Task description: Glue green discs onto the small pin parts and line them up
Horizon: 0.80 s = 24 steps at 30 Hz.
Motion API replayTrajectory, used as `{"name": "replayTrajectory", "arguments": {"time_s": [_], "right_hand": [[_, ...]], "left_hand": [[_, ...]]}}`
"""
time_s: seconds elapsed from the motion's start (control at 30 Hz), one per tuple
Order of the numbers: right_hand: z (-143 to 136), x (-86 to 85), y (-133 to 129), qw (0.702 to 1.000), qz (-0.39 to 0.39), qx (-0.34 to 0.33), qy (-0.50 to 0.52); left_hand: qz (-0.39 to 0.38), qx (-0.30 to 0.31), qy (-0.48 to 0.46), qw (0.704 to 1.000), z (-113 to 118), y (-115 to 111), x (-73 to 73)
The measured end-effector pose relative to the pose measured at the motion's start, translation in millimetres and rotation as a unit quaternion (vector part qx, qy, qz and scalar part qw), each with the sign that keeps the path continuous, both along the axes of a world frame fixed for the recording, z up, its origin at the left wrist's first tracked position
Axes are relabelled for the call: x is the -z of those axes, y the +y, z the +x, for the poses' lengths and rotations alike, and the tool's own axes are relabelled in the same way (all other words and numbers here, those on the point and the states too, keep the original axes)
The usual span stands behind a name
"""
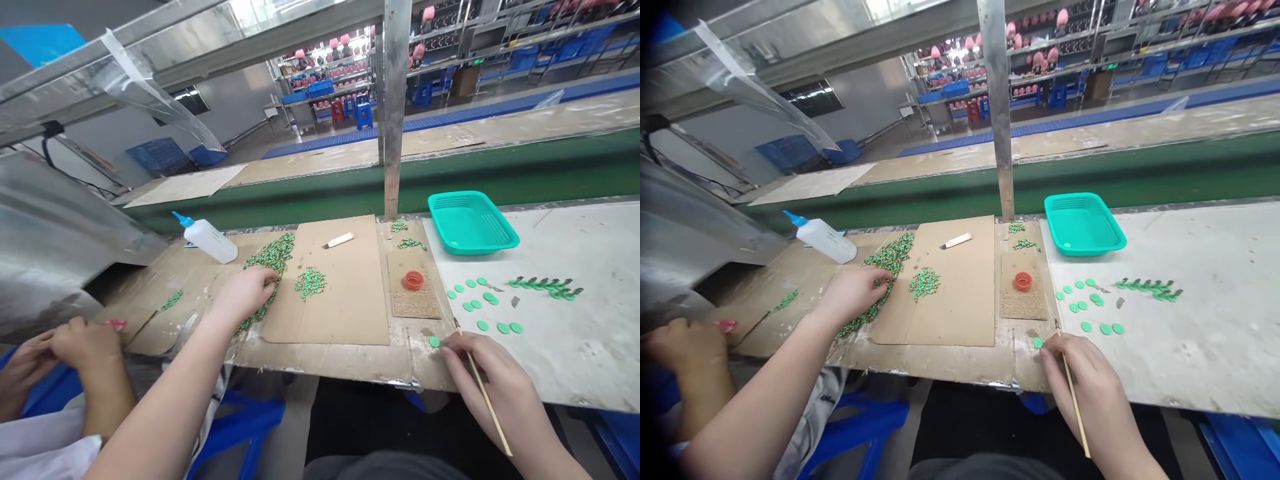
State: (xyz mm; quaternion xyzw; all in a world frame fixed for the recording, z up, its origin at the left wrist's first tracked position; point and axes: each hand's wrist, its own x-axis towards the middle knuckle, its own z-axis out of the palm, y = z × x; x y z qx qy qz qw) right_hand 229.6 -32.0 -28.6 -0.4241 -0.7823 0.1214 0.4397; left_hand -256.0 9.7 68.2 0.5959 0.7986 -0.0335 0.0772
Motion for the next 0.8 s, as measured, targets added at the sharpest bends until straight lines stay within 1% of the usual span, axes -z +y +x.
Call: {"name": "replayTrajectory", "arguments": {"time_s": [0.13, 0.27, 0.4, 0.5, 0.57, 0.6, 0.67, 0.73, 0.8], "right_hand": [[0.7, -1.3, -1.3, 1.0, -0.005, 0.0, 0.006], [2.9, -4.4, -2.8, 1.0, -0.017, 0.006, 0.013], [5.9, -5.6, -2.7, 0.999, -0.021, 0.018, 0.019], [5.9, -8.5, 0.4, 0.999, -0.01, 0.019, 0.027], [2.7, -14.4, 2.8, 0.999, -0.001, 0.016, 0.037], [-0.2, -19.0, 3.3, 0.999, 0.001, 0.014, 0.044], [-8.4, -32.2, 2.4, 0.998, -0.009, 0.005, 0.067], [-19.5, -49.1, -1.0, 0.993, -0.053, -0.019, 0.102], [-31.7, -67.0, -4.8, 0.98, -0.127, -0.065, 0.137]], "left_hand": [[-0.004, 0.007, -0.011, 1.0, -4.8, 2.3, 3.9], [0.029, -0.016, -0.06, 0.998, -17.5, 1.2, 4.4], [0.094, -0.069, -0.153, 0.981, -24.7, -2.4, -0.5], [0.133, -0.08, -0.25, 0.956, -15.0, -7.3, -8.9], [0.143, -0.06, -0.32, 0.935, 4.0, -11.8, -14.8], [0.144, -0.042, -0.353, 0.924, 17.8, -14.5, -17.0], [0.133, 0.004, -0.408, 0.903, 52.8, -21.0, -20.0], [0.113, 0.052, -0.449, 0.885, 93.5, -29.2, -21.9], [0.087, 0.11, -0.486, 0.862, 132.9, -38.3, -24.3]]}}
